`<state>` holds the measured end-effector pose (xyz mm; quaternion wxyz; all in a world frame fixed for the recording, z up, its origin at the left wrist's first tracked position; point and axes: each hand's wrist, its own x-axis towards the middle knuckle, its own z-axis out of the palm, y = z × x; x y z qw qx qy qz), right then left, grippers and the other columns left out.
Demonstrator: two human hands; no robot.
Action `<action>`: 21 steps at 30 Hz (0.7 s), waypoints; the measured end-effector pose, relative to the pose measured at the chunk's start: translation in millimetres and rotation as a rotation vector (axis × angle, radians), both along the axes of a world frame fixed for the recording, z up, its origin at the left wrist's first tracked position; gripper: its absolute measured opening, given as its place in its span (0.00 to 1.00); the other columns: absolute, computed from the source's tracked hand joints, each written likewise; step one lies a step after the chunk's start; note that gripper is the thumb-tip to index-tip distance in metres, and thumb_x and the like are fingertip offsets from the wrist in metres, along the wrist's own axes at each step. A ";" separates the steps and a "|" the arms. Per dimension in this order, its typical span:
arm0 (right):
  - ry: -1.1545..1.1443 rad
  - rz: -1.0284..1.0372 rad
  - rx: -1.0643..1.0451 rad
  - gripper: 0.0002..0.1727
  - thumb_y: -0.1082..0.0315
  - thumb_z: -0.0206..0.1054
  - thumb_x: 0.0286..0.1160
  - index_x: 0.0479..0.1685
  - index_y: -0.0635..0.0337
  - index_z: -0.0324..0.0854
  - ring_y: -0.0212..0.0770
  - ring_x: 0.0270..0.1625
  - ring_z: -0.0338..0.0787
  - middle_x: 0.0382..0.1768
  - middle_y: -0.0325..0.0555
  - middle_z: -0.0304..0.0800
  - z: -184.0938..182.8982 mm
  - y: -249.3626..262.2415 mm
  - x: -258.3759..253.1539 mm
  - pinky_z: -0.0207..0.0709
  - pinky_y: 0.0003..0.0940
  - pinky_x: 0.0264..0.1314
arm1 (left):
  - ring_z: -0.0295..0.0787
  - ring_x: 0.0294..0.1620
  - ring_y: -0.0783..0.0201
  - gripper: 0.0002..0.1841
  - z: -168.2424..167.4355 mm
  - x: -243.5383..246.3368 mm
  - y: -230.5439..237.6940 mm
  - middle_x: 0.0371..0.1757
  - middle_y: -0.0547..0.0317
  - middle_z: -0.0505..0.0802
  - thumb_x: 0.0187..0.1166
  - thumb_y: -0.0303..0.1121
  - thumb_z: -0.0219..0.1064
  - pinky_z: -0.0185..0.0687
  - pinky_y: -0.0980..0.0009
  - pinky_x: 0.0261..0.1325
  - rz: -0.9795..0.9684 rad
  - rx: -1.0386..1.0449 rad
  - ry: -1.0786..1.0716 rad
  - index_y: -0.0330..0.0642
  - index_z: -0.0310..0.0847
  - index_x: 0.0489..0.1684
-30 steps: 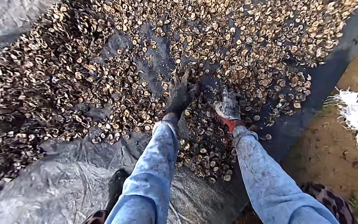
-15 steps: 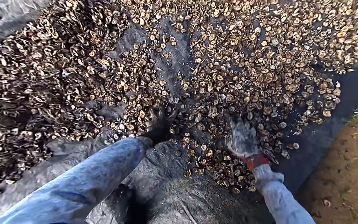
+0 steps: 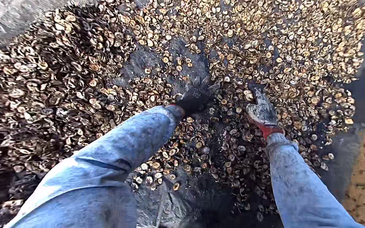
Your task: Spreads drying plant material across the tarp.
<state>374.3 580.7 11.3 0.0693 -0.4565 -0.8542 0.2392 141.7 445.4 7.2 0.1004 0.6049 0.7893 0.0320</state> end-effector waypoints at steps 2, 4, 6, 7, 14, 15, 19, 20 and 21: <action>-0.166 0.025 0.037 0.51 0.41 0.67 0.77 0.98 0.37 0.41 0.72 0.89 0.60 0.93 0.61 0.51 -13.0 3.0 -44.9 0.62 0.79 0.78 | 0.34 0.93 0.21 0.51 -15.9 -21.8 -50.4 0.96 0.35 0.48 0.67 0.65 0.73 0.35 0.15 0.80 0.050 -0.073 0.032 0.63 0.53 0.95; -0.251 0.055 -0.007 0.52 0.40 0.65 0.78 0.98 0.48 0.43 0.77 0.90 0.55 0.93 0.69 0.47 -39.2 -35.0 -58.9 0.56 0.84 0.78 | 0.33 0.93 0.21 0.56 -47.7 -28.9 -123.5 0.95 0.33 0.49 0.61 0.72 0.72 0.32 0.17 0.83 0.050 -0.011 -0.008 0.58 0.55 0.95; -0.320 0.096 -0.015 0.49 0.44 0.65 0.80 0.96 0.56 0.48 0.76 0.91 0.52 0.91 0.71 0.50 -40.5 -83.2 -66.1 0.48 0.83 0.83 | 0.33 0.96 0.33 0.45 -69.1 -29.8 -196.0 0.96 0.45 0.53 0.74 0.69 0.62 0.25 0.23 0.88 -0.111 0.070 -0.134 0.63 0.58 0.94; -0.354 0.120 0.000 0.49 0.44 0.64 0.80 0.96 0.58 0.48 0.74 0.93 0.48 0.92 0.72 0.48 -35.0 -108.7 -74.5 0.43 0.80 0.86 | 0.37 0.97 0.38 0.39 -64.8 -32.2 -230.7 0.96 0.51 0.57 0.80 0.66 0.58 0.24 0.25 0.89 -0.121 0.089 -0.185 0.67 0.60 0.93; -0.104 0.565 0.019 0.57 0.35 0.72 0.68 0.98 0.40 0.45 0.69 0.95 0.41 0.96 0.63 0.38 -14.4 -239.3 -232.8 0.42 0.77 0.88 | 0.36 0.92 0.19 0.47 -14.9 -176.3 -496.1 0.92 0.23 0.50 0.80 0.69 0.52 0.33 0.17 0.82 1.208 0.066 0.215 0.50 0.46 0.97; -0.075 0.629 0.051 0.57 0.32 0.71 0.66 0.97 0.35 0.46 0.67 0.96 0.42 0.96 0.60 0.39 -20.0 -249.1 -276.1 0.43 0.76 0.89 | 0.37 0.92 0.19 0.50 -14.5 -204.3 -523.5 0.92 0.22 0.47 0.79 0.72 0.49 0.35 0.17 0.82 1.364 -0.001 0.157 0.51 0.40 0.98; 0.004 0.656 0.107 0.62 0.16 0.59 0.58 0.97 0.30 0.43 0.69 0.95 0.39 0.95 0.62 0.42 -49.0 -317.1 -426.5 0.29 0.77 0.90 | 0.59 0.83 0.16 0.47 -29.2 -259.3 -547.8 0.85 0.23 0.67 0.75 0.79 0.46 0.53 0.12 0.69 1.413 -0.045 0.064 0.67 0.51 0.95; 0.030 0.647 0.118 0.63 0.16 0.60 0.55 0.97 0.29 0.44 0.70 0.95 0.42 0.95 0.62 0.44 -57.7 -345.3 -442.1 0.32 0.78 0.89 | 0.63 0.81 0.16 0.44 -30.8 -259.7 -546.4 0.83 0.25 0.71 0.76 0.78 0.47 0.55 0.11 0.67 1.378 -0.025 0.056 0.70 0.54 0.93; 0.073 0.648 0.103 0.62 0.18 0.64 0.54 0.96 0.27 0.45 0.68 0.94 0.49 0.94 0.59 0.51 -61.7 -374.9 -445.7 0.41 0.77 0.88 | 0.67 0.78 0.17 0.42 -27.5 -254.3 -542.2 0.81 0.28 0.75 0.77 0.77 0.47 0.57 0.12 0.65 1.340 -0.009 0.049 0.72 0.55 0.93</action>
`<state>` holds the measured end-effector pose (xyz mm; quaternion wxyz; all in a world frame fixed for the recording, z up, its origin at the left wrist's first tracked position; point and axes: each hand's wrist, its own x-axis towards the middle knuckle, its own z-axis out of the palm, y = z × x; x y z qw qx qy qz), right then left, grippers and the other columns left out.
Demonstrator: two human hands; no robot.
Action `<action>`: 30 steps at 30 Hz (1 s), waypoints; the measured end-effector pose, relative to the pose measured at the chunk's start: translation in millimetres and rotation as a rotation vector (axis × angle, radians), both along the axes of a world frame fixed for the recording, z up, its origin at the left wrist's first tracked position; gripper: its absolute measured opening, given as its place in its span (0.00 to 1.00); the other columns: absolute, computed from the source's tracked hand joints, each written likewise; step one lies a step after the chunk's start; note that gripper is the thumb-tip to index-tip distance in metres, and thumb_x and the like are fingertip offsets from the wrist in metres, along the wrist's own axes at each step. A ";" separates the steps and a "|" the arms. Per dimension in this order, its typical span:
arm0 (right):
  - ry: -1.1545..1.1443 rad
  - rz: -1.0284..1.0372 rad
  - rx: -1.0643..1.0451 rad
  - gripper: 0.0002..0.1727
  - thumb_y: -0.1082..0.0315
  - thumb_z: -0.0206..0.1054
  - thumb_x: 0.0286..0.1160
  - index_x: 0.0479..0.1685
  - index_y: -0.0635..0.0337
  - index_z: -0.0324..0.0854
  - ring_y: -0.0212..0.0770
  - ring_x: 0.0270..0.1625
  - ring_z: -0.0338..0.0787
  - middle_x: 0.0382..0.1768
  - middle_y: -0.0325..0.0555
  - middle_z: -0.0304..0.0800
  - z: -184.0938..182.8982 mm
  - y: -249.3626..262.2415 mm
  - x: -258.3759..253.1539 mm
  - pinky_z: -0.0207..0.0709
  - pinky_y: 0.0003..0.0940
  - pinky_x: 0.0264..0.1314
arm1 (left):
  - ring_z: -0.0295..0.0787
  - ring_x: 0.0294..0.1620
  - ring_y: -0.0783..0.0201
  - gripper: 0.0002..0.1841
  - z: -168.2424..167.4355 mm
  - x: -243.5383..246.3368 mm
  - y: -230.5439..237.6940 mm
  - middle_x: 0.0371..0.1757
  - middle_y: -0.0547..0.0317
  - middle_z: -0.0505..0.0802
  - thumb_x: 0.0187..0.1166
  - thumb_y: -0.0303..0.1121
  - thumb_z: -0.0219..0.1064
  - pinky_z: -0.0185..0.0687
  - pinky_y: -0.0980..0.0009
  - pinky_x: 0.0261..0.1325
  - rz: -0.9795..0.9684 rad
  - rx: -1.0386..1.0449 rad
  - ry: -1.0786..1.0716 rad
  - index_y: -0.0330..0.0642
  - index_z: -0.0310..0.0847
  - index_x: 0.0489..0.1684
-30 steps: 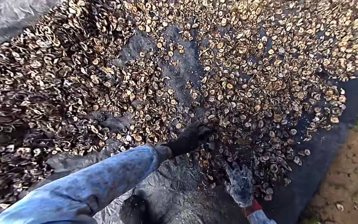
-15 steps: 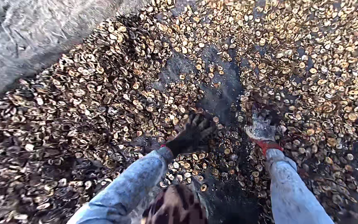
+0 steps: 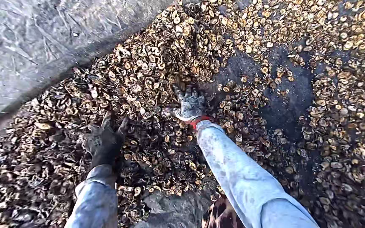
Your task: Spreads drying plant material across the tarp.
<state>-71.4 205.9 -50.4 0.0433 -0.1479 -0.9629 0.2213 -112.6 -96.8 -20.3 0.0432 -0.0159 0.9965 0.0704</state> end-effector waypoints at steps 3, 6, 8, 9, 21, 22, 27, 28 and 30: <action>0.037 0.132 -0.304 0.53 0.40 0.75 0.69 0.96 0.36 0.50 0.67 0.88 0.64 0.88 0.56 0.67 18.9 -55.4 32.9 0.53 0.77 0.84 | 0.70 0.79 0.21 0.38 18.2 36.8 39.6 0.82 0.30 0.76 0.83 0.69 0.47 0.62 0.18 0.68 -0.024 0.100 -0.008 0.66 0.58 0.93; -0.074 0.185 -0.594 0.43 0.41 0.72 0.74 0.91 0.35 0.63 0.58 0.79 0.79 0.78 0.51 0.81 29.2 -49.2 56.7 0.68 0.70 0.78 | 0.67 0.85 0.30 0.37 1.3 89.7 91.8 0.83 0.31 0.75 0.87 0.59 0.50 0.58 0.31 0.83 0.016 0.363 0.085 0.44 0.66 0.89; -0.172 0.115 -0.859 0.38 0.48 0.70 0.80 0.91 0.42 0.64 0.52 0.80 0.79 0.79 0.54 0.80 27.5 -28.0 81.2 0.68 0.59 0.84 | 0.66 0.89 0.43 0.36 -7.6 122.5 132.8 0.85 0.34 0.73 0.87 0.47 0.60 0.56 0.50 0.90 0.078 0.766 0.088 0.33 0.59 0.89; -0.167 0.005 -1.044 0.34 0.57 0.68 0.83 0.88 0.53 0.66 0.48 0.80 0.79 0.79 0.57 0.79 24.1 -19.3 103.7 0.68 0.48 0.86 | 0.69 0.87 0.51 0.37 -11.1 140.0 152.2 0.86 0.37 0.73 0.85 0.40 0.65 0.62 0.58 0.88 0.104 0.972 0.035 0.34 0.56 0.91; -0.210 -0.784 -0.187 0.26 0.66 0.47 0.95 0.84 0.74 0.64 0.69 0.83 0.72 0.78 0.77 0.73 122.4 219.2 247.1 0.58 0.61 0.87 | 0.27 0.93 0.22 0.49 -14.8 110.1 369.5 0.97 0.39 0.43 0.68 0.68 0.71 0.26 0.12 0.78 -0.882 0.493 -0.078 0.73 0.53 0.94; -0.180 -0.760 -0.141 0.25 0.68 0.49 0.94 0.83 0.74 0.65 0.68 0.82 0.73 0.78 0.76 0.74 126.3 238.3 241.5 0.59 0.60 0.87 | 0.25 0.93 0.21 0.53 -23.4 108.1 378.1 0.97 0.39 0.41 0.63 0.72 0.72 0.28 0.11 0.77 -0.904 0.421 -0.065 0.76 0.50 0.95; -0.139 -0.822 -0.198 0.30 0.57 0.50 0.95 0.88 0.66 0.62 0.65 0.86 0.70 0.83 0.69 0.70 118.9 301.1 195.6 0.58 0.64 0.87 | 0.18 0.94 0.26 0.62 -26.7 107.4 378.3 0.98 0.43 0.32 0.57 0.73 0.75 0.28 0.13 0.79 -0.898 0.393 -0.107 0.76 0.37 0.97; -0.022 -0.828 -0.239 0.33 0.50 0.59 0.89 0.86 0.59 0.67 0.62 0.81 0.76 0.79 0.64 0.76 104.9 309.5 178.6 0.65 0.65 0.83 | 0.23 0.94 0.24 0.64 -22.9 104.9 383.9 0.97 0.40 0.35 0.55 0.72 0.77 0.31 0.12 0.78 -0.881 0.359 -0.104 0.73 0.37 0.97; -0.100 -0.604 -0.150 0.44 0.40 0.70 0.75 0.93 0.38 0.59 0.64 0.82 0.75 0.83 0.58 0.73 74.8 299.6 156.1 0.67 0.74 0.78 | 0.30 0.92 0.19 0.66 -15.8 96.0 401.1 0.96 0.34 0.41 0.50 0.74 0.78 0.38 0.12 0.76 -0.845 0.213 -0.121 0.77 0.39 0.96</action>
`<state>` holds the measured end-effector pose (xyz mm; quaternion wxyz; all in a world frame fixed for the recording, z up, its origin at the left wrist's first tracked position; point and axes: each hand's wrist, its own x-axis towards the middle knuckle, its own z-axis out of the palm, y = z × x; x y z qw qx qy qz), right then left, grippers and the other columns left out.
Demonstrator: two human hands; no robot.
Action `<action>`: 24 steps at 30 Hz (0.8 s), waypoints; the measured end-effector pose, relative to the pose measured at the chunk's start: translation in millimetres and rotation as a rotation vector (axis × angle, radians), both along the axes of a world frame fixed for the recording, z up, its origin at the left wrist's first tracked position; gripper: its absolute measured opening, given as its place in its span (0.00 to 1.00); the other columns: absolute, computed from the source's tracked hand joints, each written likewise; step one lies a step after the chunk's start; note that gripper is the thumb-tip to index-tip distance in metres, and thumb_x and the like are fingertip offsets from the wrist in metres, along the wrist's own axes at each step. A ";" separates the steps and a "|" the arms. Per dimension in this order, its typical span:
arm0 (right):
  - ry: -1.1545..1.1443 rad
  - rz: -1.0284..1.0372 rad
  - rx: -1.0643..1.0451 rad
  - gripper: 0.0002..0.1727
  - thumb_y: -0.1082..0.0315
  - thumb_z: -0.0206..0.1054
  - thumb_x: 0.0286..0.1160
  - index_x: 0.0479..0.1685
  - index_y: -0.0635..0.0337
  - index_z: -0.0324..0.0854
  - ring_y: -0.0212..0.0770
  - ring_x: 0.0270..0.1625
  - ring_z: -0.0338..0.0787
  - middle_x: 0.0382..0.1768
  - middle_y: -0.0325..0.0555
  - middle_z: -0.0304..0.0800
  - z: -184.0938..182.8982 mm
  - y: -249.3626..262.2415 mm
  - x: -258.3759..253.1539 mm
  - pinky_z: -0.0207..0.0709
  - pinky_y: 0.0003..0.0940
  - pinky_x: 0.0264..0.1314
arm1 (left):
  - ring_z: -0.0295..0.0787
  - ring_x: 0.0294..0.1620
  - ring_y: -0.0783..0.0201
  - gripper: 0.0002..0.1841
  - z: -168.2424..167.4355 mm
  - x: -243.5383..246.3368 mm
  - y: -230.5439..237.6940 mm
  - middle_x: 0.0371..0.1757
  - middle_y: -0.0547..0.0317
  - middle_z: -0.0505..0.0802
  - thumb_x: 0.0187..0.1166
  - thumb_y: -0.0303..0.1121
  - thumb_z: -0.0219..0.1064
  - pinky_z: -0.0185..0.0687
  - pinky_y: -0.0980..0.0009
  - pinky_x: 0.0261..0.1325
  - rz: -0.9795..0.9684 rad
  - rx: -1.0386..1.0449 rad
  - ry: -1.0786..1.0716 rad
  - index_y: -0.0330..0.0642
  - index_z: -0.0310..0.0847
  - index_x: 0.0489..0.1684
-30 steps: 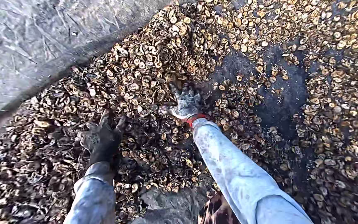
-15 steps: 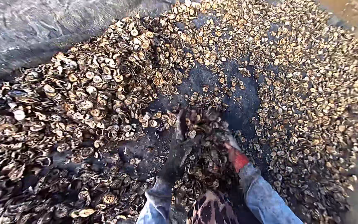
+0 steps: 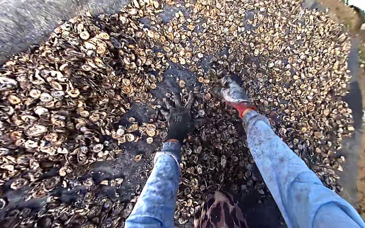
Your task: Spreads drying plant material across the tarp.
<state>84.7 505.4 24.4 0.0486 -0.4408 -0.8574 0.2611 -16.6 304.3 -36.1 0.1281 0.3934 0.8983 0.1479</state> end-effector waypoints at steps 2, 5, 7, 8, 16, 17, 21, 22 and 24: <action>-0.153 0.225 0.041 0.57 0.35 0.75 0.64 0.96 0.24 0.44 0.72 0.92 0.51 0.95 0.60 0.44 -21.1 -44.4 5.7 0.54 0.83 0.79 | 0.31 0.91 0.15 0.61 5.7 -0.5 3.3 0.96 0.31 0.40 0.55 0.63 0.82 0.45 0.12 0.74 -0.036 -0.095 -0.037 0.82 0.41 0.95; -0.136 0.351 -0.006 0.64 0.35 0.84 0.51 0.96 0.28 0.48 0.78 0.91 0.49 0.94 0.64 0.44 -29.3 -111.0 61.7 0.54 0.88 0.76 | 0.40 0.90 0.18 0.52 14.0 20.1 -32.3 0.95 0.34 0.47 0.61 0.50 0.85 0.56 0.14 0.71 -0.182 -0.103 -0.092 0.71 0.58 0.92; -0.314 0.456 -0.103 0.70 0.33 0.83 0.49 0.98 0.34 0.41 0.75 0.94 0.41 0.95 0.65 0.38 -33.4 -143.0 106.9 0.43 0.83 0.84 | 0.38 0.93 0.25 0.49 20.8 55.2 -61.2 0.97 0.40 0.46 0.60 0.51 0.85 0.55 0.20 0.75 -0.255 -0.254 -0.169 0.65 0.65 0.89; -0.372 0.493 -0.129 0.68 0.37 0.82 0.51 0.98 0.39 0.43 0.75 0.94 0.40 0.95 0.66 0.37 -35.7 -160.0 132.9 0.39 0.82 0.85 | 0.43 0.93 0.28 0.46 24.0 75.6 -73.5 0.97 0.43 0.49 0.60 0.51 0.84 0.60 0.25 0.77 -0.281 -0.337 -0.215 0.61 0.70 0.87; -0.059 -0.051 -0.526 0.31 0.62 0.59 0.88 0.87 0.63 0.63 0.59 0.78 0.80 0.76 0.66 0.78 -13.6 -136.8 196.6 0.69 0.58 0.82 | 0.84 0.68 0.44 0.44 52.3 74.5 -53.1 0.77 0.44 0.82 0.71 0.29 0.78 0.80 0.39 0.66 -0.150 0.324 -0.424 0.58 0.60 0.92; 0.058 -0.150 -0.541 0.28 0.60 0.57 0.90 0.84 0.66 0.66 0.60 0.77 0.80 0.75 0.67 0.79 -13.1 -121.6 189.6 0.68 0.58 0.82 | 0.78 0.78 0.41 0.45 57.2 65.8 -40.4 0.84 0.46 0.77 0.71 0.32 0.78 0.74 0.34 0.73 -0.186 0.257 -0.365 0.59 0.58 0.93; 0.251 -0.122 -0.376 0.27 0.65 0.47 0.95 0.88 0.68 0.60 0.55 0.90 0.65 0.87 0.64 0.65 29.6 -79.1 177.4 0.56 0.49 0.92 | 0.58 0.89 0.29 0.39 62.3 69.9 -7.0 0.89 0.38 0.68 0.78 0.49 0.70 0.54 0.23 0.80 -0.206 0.009 -0.115 0.63 0.60 0.92; 0.282 -0.106 -0.316 0.27 0.66 0.49 0.94 0.89 0.69 0.60 0.55 0.90 0.64 0.87 0.65 0.64 40.3 -71.6 172.7 0.54 0.48 0.93 | 0.42 0.94 0.30 0.40 58.6 80.3 -14.2 0.95 0.42 0.55 0.82 0.54 0.66 0.44 0.21 0.84 -0.194 0.043 -0.105 0.66 0.52 0.95; 0.368 -0.189 -0.249 0.28 0.63 0.58 0.90 0.83 0.69 0.67 0.58 0.85 0.71 0.81 0.67 0.73 58.6 -59.2 157.5 0.60 0.52 0.89 | 0.35 0.95 0.29 0.40 44.6 101.4 -26.8 0.97 0.43 0.49 0.80 0.61 0.64 0.39 0.19 0.83 -0.176 0.046 -0.088 0.68 0.55 0.94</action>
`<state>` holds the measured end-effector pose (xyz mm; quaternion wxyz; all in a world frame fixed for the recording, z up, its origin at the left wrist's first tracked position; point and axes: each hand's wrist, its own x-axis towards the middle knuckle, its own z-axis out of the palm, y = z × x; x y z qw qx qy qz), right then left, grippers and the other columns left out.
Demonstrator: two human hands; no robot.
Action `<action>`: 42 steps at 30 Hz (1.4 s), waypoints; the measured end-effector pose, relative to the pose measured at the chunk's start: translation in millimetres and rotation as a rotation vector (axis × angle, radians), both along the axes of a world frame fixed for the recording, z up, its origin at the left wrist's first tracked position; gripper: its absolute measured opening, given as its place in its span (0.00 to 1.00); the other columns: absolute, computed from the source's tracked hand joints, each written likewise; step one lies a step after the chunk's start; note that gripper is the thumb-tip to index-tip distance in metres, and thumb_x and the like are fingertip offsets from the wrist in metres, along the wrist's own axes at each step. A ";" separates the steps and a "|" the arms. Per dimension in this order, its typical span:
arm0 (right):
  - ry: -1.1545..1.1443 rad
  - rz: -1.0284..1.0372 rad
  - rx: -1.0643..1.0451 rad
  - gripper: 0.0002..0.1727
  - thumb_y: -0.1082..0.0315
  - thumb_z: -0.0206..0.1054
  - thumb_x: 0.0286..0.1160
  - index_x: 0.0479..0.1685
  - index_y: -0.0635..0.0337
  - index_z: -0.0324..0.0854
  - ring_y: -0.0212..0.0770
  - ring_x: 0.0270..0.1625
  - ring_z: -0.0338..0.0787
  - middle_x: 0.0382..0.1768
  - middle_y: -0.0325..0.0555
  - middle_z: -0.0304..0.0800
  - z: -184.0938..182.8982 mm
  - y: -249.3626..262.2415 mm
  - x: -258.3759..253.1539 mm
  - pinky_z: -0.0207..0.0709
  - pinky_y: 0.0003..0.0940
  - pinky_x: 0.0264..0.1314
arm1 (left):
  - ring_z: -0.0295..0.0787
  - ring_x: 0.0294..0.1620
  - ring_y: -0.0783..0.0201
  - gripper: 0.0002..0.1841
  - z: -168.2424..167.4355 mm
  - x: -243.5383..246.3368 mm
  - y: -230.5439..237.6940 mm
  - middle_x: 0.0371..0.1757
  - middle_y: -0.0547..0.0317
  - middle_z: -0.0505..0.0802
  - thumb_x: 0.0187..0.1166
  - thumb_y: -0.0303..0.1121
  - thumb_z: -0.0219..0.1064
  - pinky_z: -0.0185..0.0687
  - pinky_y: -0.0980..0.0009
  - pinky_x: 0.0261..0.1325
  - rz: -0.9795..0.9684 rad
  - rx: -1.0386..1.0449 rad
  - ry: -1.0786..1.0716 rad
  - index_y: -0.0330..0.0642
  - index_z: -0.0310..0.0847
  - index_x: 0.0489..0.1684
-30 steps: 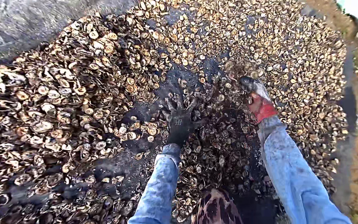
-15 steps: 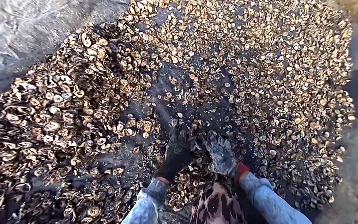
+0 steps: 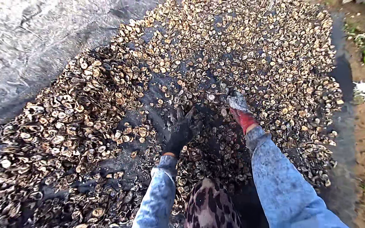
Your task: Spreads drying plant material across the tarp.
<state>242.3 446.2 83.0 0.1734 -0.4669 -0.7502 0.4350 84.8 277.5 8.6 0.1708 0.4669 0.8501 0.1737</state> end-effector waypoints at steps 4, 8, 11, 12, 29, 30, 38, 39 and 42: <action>-0.229 -0.025 0.016 0.26 0.54 0.57 0.91 0.76 0.63 0.79 0.61 0.78 0.80 0.73 0.64 0.83 5.4 3.4 -8.4 0.66 0.61 0.82 | 0.42 0.94 0.28 0.30 -30.3 13.7 -32.4 0.95 0.43 0.55 0.78 0.52 0.71 0.47 0.25 0.84 -0.196 -0.240 -0.065 0.63 0.76 0.82; -0.406 0.418 0.131 0.32 0.49 0.70 0.78 0.75 0.61 0.79 0.68 0.81 0.75 0.79 0.67 0.75 -40.2 -61.3 3.1 0.66 0.72 0.79 | 0.48 0.93 0.31 0.31 -16.2 12.3 -94.3 0.92 0.52 0.67 0.77 0.62 0.65 0.39 0.23 0.84 -0.081 -0.196 0.007 0.63 0.80 0.79; -0.446 0.768 0.244 0.54 0.41 0.79 0.60 0.93 0.36 0.59 0.79 0.93 0.37 0.94 0.69 0.38 -103.7 -134.2 6.6 0.34 0.85 0.84 | 0.34 0.93 0.21 0.63 -11.9 60.3 -145.4 0.95 0.31 0.43 0.60 0.61 0.82 0.43 0.21 0.83 0.100 -0.464 -0.036 0.53 0.43 0.98; -0.386 0.813 0.239 0.50 0.46 0.75 0.68 0.94 0.41 0.57 0.79 0.93 0.38 0.94 0.71 0.40 -121.9 -156.9 13.7 0.31 0.82 0.87 | 0.36 0.92 0.18 0.60 -21.3 85.9 -155.0 0.94 0.26 0.44 0.64 0.50 0.81 0.43 0.21 0.82 0.114 -0.488 0.001 0.45 0.42 0.97; -0.573 0.287 0.017 0.40 0.52 0.73 0.72 0.87 0.51 0.70 0.71 0.90 0.58 0.88 0.65 0.63 -99.0 -138.2 257.9 0.41 0.76 0.88 | 0.64 0.87 0.34 0.42 -65.8 187.3 -74.8 0.90 0.33 0.64 0.61 0.52 0.83 0.65 0.38 0.82 -0.392 -0.324 -0.128 0.66 0.74 0.84; -0.575 0.309 0.030 0.44 0.51 0.78 0.66 0.88 0.44 0.68 0.73 0.92 0.52 0.92 0.64 0.55 -107.5 -142.6 264.0 0.38 0.81 0.86 | 0.59 0.88 0.28 0.47 -63.4 191.2 -71.3 0.90 0.28 0.60 0.58 0.55 0.83 0.60 0.34 0.83 -0.388 -0.283 -0.080 0.67 0.69 0.87; -0.607 -0.166 0.046 0.34 0.72 0.64 0.75 0.86 0.53 0.72 0.73 0.84 0.71 0.84 0.67 0.70 -131.4 -216.6 371.3 0.61 0.73 0.81 | 0.67 0.87 0.37 0.33 -50.9 232.7 -12.2 0.87 0.36 0.71 0.69 0.27 0.75 0.63 0.41 0.85 -0.830 -0.120 -0.330 0.51 0.78 0.81; -0.619 -0.239 0.042 0.32 0.69 0.64 0.78 0.86 0.58 0.70 0.70 0.82 0.74 0.81 0.67 0.74 -125.9 -205.1 379.6 0.64 0.69 0.82 | 0.66 0.88 0.40 0.34 -45.9 233.0 6.7 0.88 0.40 0.70 0.69 0.28 0.76 0.63 0.42 0.86 -0.905 -0.075 -0.348 0.51 0.78 0.81; -0.613 -0.382 0.032 0.30 0.60 0.63 0.83 0.84 0.61 0.72 0.68 0.82 0.75 0.78 0.68 0.77 -118.4 -159.1 390.9 0.63 0.67 0.83 | 0.55 0.91 0.31 0.41 -54.7 225.8 74.8 0.92 0.42 0.64 0.63 0.48 0.81 0.59 0.26 0.79 -1.035 0.224 -0.035 0.60 0.74 0.84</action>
